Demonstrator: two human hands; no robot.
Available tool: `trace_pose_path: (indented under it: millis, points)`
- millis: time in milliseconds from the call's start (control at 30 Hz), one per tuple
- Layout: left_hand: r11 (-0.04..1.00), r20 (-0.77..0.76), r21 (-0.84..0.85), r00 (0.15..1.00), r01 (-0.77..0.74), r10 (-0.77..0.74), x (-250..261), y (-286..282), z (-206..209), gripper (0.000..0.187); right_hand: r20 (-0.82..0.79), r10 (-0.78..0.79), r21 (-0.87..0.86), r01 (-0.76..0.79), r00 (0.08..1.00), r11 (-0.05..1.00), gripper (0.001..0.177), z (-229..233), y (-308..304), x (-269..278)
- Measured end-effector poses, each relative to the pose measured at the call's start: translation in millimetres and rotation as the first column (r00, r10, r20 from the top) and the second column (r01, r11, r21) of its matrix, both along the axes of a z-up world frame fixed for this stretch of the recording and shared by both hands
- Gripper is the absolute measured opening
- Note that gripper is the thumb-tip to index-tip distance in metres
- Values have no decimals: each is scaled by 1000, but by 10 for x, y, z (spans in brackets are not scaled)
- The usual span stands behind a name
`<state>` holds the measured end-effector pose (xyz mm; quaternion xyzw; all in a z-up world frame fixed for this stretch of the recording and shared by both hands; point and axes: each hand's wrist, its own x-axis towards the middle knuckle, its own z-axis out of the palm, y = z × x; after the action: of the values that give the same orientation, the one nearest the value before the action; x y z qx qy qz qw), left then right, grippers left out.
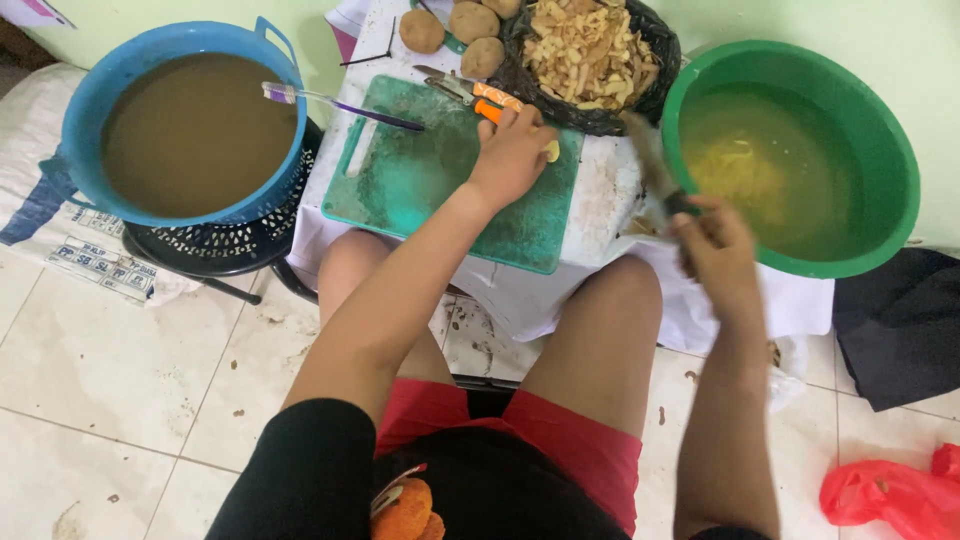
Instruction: Slicing potatoes into thin strips on a cutting board using a knife.
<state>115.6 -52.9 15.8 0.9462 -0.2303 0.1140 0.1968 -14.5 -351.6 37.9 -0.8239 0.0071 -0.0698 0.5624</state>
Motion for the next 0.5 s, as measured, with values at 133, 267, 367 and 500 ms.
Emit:
trace_pose_path:
  millis: [133,267,367,500]
  points:
    - [988,-74,149,997,-26,37,196,-207,-75,48,-55,14,82,-10,998,997,24,-163,444,-122]
    - [986,-54,154,996,-68,77,309,-254,-150,39,-74,0,181,13,997,983,23,-222,613,-222]
    - [991,15,114,997,-77,75,359,-192,-231,29,-86,-13,217,32,996,976,25,-291,590,-247]
    - [996,119,-44,990,-76,81,361,-29,-75,28,-68,-14,245,30,998,969,24,-240,605,-264]
